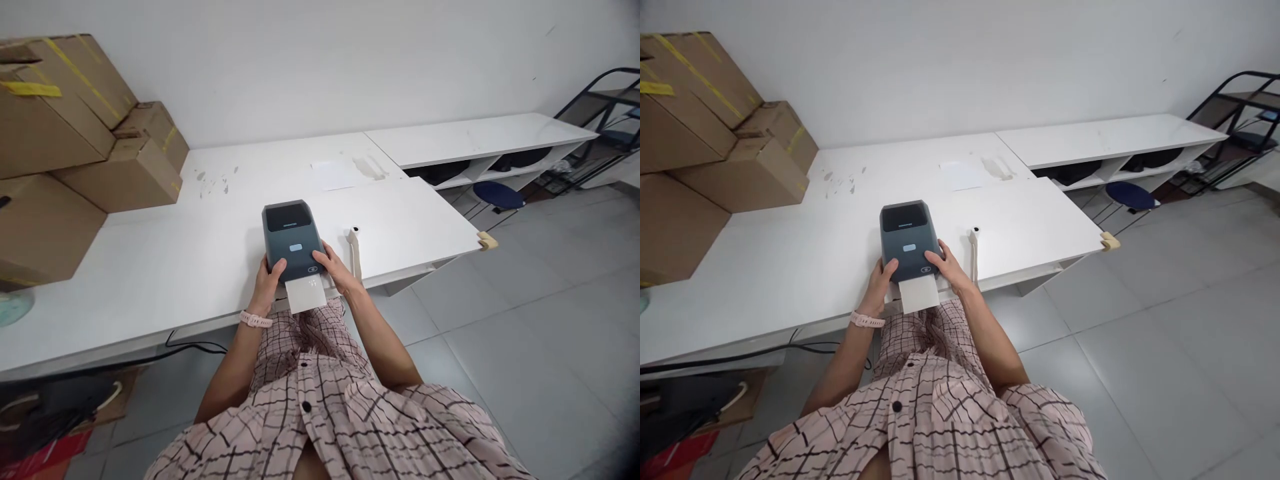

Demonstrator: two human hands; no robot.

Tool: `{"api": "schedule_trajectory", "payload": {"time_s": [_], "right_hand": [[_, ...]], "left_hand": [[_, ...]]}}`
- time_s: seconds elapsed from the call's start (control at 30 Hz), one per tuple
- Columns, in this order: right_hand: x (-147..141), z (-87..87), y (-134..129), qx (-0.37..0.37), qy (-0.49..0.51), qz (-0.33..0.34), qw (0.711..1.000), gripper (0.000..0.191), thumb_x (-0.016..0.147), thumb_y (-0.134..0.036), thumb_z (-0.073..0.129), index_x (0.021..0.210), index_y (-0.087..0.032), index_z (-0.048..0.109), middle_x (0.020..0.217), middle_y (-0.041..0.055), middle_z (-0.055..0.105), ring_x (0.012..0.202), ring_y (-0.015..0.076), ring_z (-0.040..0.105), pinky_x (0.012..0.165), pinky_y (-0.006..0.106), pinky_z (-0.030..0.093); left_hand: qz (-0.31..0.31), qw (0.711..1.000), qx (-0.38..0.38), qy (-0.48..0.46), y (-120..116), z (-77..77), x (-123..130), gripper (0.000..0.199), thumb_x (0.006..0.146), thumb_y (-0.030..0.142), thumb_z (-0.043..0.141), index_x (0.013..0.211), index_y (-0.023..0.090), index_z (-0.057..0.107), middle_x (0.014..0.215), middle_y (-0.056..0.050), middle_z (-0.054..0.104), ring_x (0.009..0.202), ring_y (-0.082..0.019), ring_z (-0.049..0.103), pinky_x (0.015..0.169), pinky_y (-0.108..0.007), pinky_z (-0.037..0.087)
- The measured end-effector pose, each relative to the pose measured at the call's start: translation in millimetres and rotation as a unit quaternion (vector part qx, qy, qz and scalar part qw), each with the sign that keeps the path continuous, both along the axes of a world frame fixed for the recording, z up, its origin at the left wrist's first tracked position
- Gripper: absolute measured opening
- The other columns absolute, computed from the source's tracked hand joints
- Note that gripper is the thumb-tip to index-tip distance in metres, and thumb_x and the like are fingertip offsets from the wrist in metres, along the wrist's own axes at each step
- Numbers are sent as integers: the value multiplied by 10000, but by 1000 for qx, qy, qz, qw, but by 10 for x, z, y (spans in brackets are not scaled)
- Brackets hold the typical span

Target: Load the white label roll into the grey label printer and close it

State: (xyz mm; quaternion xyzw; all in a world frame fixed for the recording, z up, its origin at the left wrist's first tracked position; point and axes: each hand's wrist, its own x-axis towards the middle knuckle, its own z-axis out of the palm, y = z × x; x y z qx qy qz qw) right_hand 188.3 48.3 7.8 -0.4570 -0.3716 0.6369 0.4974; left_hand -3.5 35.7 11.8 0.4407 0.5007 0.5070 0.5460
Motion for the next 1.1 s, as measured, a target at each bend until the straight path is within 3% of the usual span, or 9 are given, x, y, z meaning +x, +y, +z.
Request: {"api": "schedule_trajectory", "payload": {"time_s": [0.2,0.4,0.5,0.63,0.67,0.73,0.83,0.97,1.1], "right_hand": [[-70,-80,26,43,6,-34,998,792,760,-549,774,1441,-239,516,1436,71,620,1323,314,576,1149,476,455],[-81,-120,58,45,-3,-48,998,895,708,-563,780,1457,-180,478,1440,124,598,1326,335,562,1145,485,451],[-56,-108,56,34,-3,-31,999,913,704,-575,779,1470,-194,461,1463,114,583,1326,327,563,1155,488,443],[-44,-98,41,34,0,-15,999,889,739,-581,758,1491,-226,443,1497,86,563,1355,305,546,1185,476,415],[-46,-98,36,35,1,-15,999,884,747,-582,752,1496,-229,440,1501,84,562,1361,303,543,1191,475,407],[-51,-104,25,38,-1,-17,999,872,758,-583,743,1498,-233,442,1507,79,559,1381,300,528,1204,471,389],[-61,-112,4,47,-8,-17,999,856,771,-582,731,1497,-228,447,1519,73,550,1419,292,488,1220,457,365],[-79,-60,-5,38,-10,-24,999,868,780,-557,707,1524,-222,412,1547,80,515,1435,296,468,1222,461,357],[-113,118,102,43,-73,-56,995,944,751,-476,733,1577,-269,326,1643,70,366,1521,299,326,1227,484,333]], "left_hand": [[56,997,24,44,10,-123,33,687,837,554,687,1403,193,543,1406,-155,617,1251,-330,606,999,-456,528],[77,993,48,75,69,-192,47,654,828,581,669,1330,168,593,1322,-152,669,1190,-318,636,971,-434,533],[93,992,45,68,-105,-216,92,656,850,596,648,1363,197,560,1386,-150,624,1230,-301,614,994,-414,516],[205,965,7,160,-572,-311,197,656,798,596,721,1298,200,565,1320,-144,613,1161,-260,609,962,-388,510],[204,965,-11,167,-663,-328,225,569,804,612,705,1172,187,617,1169,-119,665,1064,-247,630,926,-387,518],[118,986,-39,111,-753,-317,271,497,826,637,663,996,170,662,936,-77,692,909,-222,642,851,-369,529],[4,993,-111,-30,-686,-184,312,496,772,611,733,946,148,691,798,-55,689,699,-171,616,682,-321,520],[-13,984,-160,-78,-571,8,340,480,701,550,812,928,142,704,731,-33,677,529,-108,517,505,-265,418],[-3,992,-122,-39,-593,-16,324,514,694,581,803,942,138,721,768,-49,709,679,-170,615,645,-303,496]]}}
